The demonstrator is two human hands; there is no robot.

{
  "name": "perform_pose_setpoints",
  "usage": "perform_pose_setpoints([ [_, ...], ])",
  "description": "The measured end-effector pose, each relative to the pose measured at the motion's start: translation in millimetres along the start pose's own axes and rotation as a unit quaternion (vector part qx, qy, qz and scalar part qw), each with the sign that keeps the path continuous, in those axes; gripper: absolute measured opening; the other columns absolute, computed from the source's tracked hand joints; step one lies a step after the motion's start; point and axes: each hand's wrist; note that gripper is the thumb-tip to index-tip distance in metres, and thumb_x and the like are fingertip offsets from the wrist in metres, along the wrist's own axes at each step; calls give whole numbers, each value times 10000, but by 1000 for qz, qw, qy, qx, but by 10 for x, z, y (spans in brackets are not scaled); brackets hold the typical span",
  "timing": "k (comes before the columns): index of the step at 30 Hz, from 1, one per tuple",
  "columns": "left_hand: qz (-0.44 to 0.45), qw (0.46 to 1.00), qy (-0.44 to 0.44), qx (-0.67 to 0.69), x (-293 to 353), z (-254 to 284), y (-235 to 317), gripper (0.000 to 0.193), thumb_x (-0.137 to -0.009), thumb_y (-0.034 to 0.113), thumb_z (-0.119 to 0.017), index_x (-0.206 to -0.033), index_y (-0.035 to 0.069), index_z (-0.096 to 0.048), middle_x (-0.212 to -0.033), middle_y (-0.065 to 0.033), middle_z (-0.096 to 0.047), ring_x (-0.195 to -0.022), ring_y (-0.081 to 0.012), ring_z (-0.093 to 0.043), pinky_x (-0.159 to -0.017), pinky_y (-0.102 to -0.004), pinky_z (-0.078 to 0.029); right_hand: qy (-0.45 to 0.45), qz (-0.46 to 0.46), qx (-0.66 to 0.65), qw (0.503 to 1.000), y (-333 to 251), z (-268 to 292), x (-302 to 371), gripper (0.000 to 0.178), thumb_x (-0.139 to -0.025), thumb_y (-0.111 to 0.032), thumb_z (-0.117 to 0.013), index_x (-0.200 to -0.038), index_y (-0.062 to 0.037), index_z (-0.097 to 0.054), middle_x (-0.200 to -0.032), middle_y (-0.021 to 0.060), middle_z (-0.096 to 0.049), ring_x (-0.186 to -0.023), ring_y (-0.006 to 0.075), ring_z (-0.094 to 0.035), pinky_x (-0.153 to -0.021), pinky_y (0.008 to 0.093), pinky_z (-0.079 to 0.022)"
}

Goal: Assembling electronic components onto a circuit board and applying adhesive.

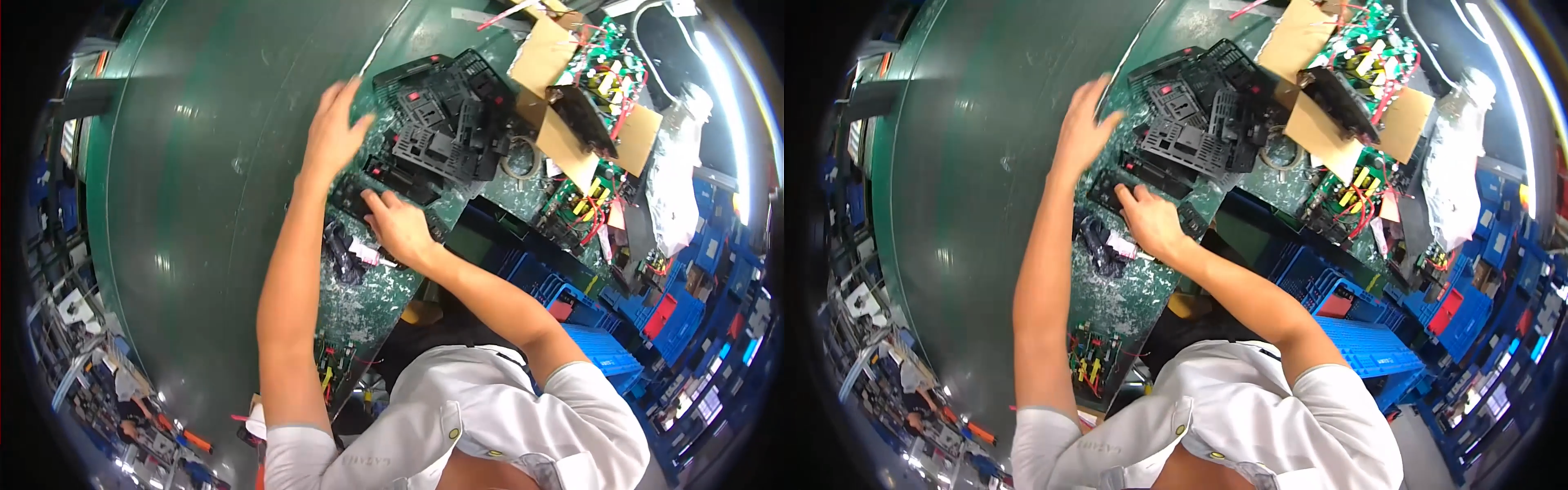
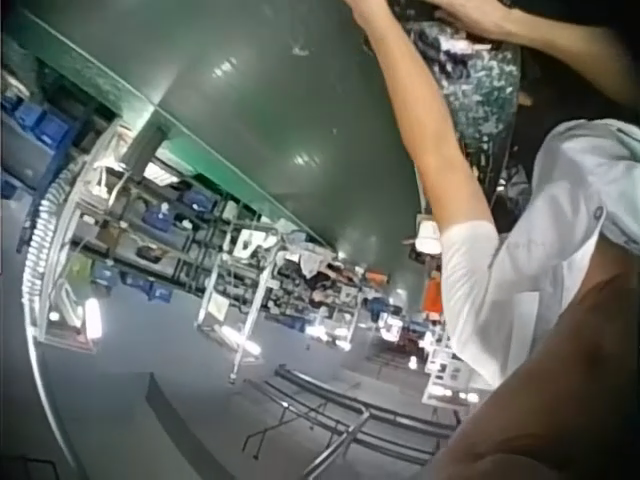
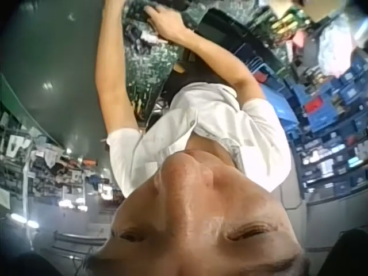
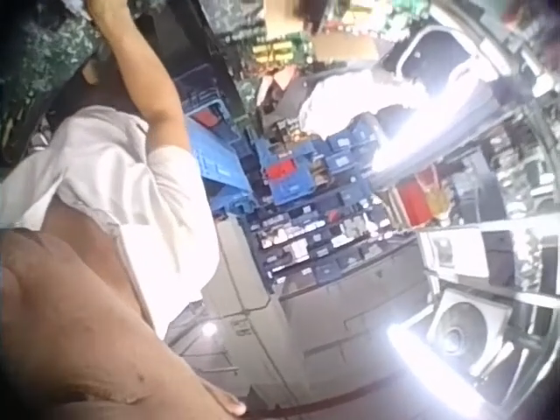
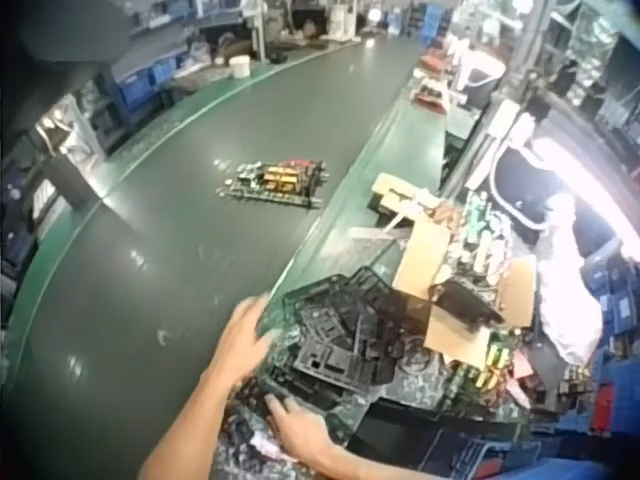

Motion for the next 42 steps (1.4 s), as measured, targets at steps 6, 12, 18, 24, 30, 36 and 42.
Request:
perform_pose_setpoints([
  [6, -29, 977, -194, 85, -639, -364, -141, 457, -900, 282, -669, -1317, 109, -599, -1307, -124, -601, -1182, -283, -586, -1006, -371, -447, -1, -35, 3, 999, 92, 126, -42, 408, -837, -199, -672, -1200, -67, -540, -948, 156, -636, -796, 367, -654, -662, 458, -544],
  [12, 7, 968, -184, 171, -163, -87, -344, 463, -919, 150, -666, -1357, 47, -556, -1288, -81, -614, -1146, -165, -588, -986, -294, -446, -6, -37, 27, 999, -35, -101, 36, 451, -799, -219, -683, -1178, -32, -525, -919, 141, -601, -854, 310, -650, -654, 409, -552],
  [18, 180, 958, -64, 212, 724, 326, -315, 422, -974, 131, -596, -1350, -43, -516, -1343, -171, -573, -1240, -238, -550, -1067, -338, -403, 49, 22, -10, 998, 257, 382, 747, 370, -795, -151, -653, -1124, -18, -551, -941, 143, -544, -883, 316, -605, -748, 429, -488],
  [24, 269, 945, -19, 182, 2137, 758, -569, 361, -969, 106, -600, -1287, -61, -565, -1266, -137, -620, -1141, -196, -593, -1003, -312, -442, 43, -45, -54, 997, 512, 566, 1368, 256, -823, -144, -643, -1048, -44, -571, -942, 141, -545, -899, 341, -616, -753, 462, -508],
  [30, 277, 940, -28, 195, 2452, 653, 72, 346, -908, -46, -577, -1253, -29, -596, -1140, -91, -648, -991, -132, -600, -889, -267, -475, 97, -96, -100, 986, 548, 694, 1519, 261, -860, -141, -655, -1091, -37, -592, -965, 151, -576, -905, 373, -616, -750, 483, -511],
  [36, 225, 947, -98, 208, 2437, 605, 460, 401, -896, -63, -574, -1294, -23, -575, -1177, -104, -640, -1023, -137, -598, -883, -252, -462, 118, -95, -139, 979, 492, 797, 1634, 221, -865, -150, -646, -1049, -31, -619, -961, 162, -629, -908, 384, -627, -771, 488, -507],
  [42, 189, 962, -140, 141, 2469, 650, 717, 401, -881, -43, -593, -1281, -16, -594, -1141, -82, -641, -923, -101, -562, -829, -237, -461, 144, -100, -144, 974, 597, 826, 1760, 186, -879, -146, -640, -1019, -23, -650, -942, 154, -642, -898, 371, -632, -762, 461, -511],
])
Point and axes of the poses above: each hand's wrist, its own x-axis away from the middle knuckle, its own z-axis out of the back of the hand, y = z × x
